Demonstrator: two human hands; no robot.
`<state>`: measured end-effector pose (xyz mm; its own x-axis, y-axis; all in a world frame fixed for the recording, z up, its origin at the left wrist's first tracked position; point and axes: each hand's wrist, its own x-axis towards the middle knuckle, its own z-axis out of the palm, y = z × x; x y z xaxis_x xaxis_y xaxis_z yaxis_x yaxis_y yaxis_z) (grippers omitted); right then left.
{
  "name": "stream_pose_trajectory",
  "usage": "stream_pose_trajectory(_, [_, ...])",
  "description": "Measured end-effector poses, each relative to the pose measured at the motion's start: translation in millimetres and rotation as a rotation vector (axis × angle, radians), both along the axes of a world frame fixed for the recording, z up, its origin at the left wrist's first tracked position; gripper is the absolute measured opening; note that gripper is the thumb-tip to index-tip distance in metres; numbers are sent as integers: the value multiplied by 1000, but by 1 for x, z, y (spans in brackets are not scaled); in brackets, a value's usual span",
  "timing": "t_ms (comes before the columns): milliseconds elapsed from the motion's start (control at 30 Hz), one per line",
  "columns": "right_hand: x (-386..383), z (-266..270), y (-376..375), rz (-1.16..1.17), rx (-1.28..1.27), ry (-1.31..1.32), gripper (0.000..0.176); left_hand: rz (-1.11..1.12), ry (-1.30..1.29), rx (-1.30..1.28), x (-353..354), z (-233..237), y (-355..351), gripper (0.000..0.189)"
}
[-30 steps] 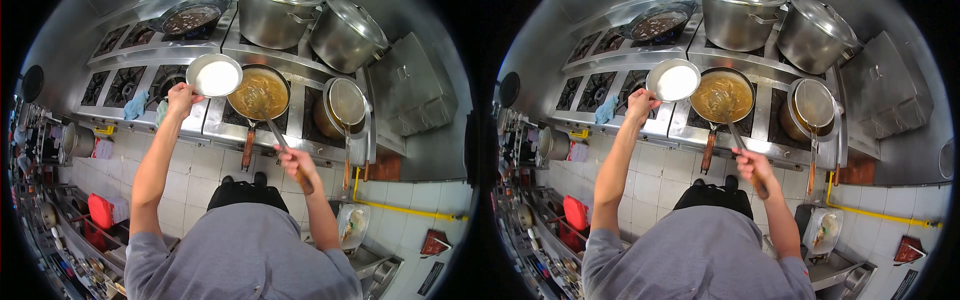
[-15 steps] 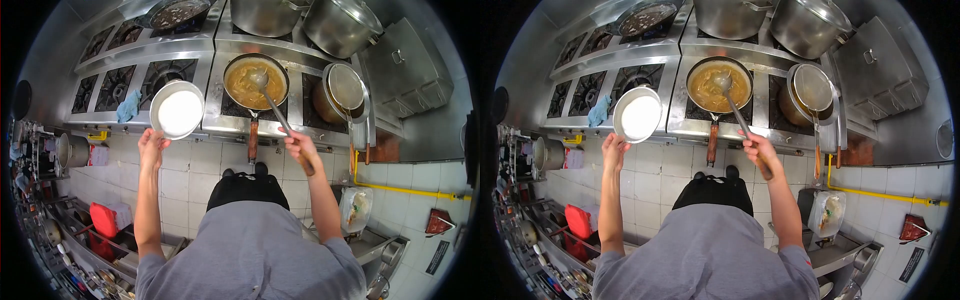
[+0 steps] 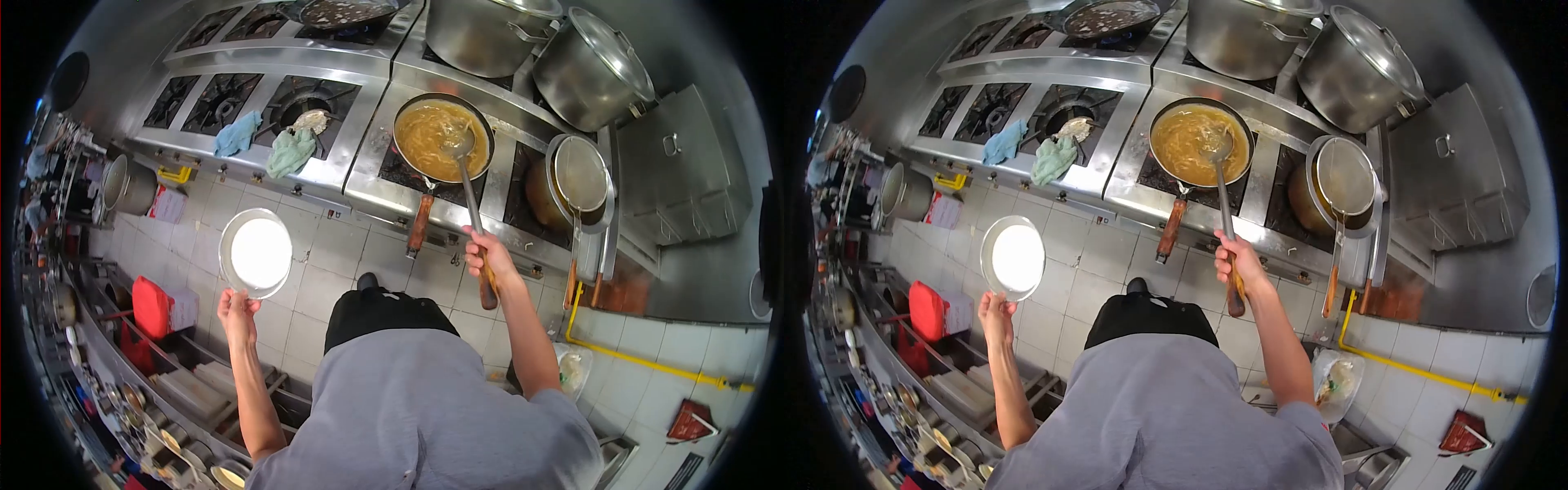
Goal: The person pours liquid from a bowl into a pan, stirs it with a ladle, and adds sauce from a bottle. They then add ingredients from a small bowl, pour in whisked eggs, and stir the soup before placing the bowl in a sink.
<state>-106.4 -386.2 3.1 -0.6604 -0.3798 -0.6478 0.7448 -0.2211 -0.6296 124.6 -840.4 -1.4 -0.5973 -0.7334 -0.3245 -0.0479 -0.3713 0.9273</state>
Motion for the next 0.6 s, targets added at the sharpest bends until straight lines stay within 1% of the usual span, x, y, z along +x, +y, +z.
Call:
stream_pose_trajectory(67, [5, 31, 18, 62, 10, -19, 34, 72, 21, 15, 32, -3, 15, 14])
stream_pose_trajectory(100, [3, 46, 27, 131, 113, 42, 33, 100, 7, 23, 47, -6, 22, 15])
stream_pose_trajectory(200, [1, 45, 41, 369, 579, 328, 33, 185, 12, 34, 97, -17, 45, 14])
stream_pose_trajectory(233, [-1, 39, 44, 417, 721, 398, 34, 182, 20, 25, 115, -17, 53, 14])
stream_pose_trajectory(300, [-10, 12, 55, 391, 884, 664, 36, 246, -1, 17, 151, -19, 70, 14])
stream_pose_trajectory(333, [-15, 3, 58, 372, 961, 800, 36, 277, -10, 13, 157, -13, 82, 13])
stream_pose_trajectory(367, [-22, -5, 60, 323, 968, 764, 38, 328, -39, 7, 165, -4, 96, 13])
stream_pose_trajectory(467, [-38, -36, 63, 320, 1052, 819, 33, 441, -50, -7, 211, -9, 120, 11])
stream_pose_trajectory(500, [-34, -19, 53, 339, 942, 611, 26, 439, -24, -5, 234, -18, 123, 10])
stream_pose_trajectory(567, [-29, -41, 48, 214, 535, 364, 21, 510, -29, -7, 259, -21, 135, 9])
stream_pose_trajectory(600, [-24, -41, 43, 158, 337, 238, 19, 549, -33, -4, 271, -22, 142, 9])
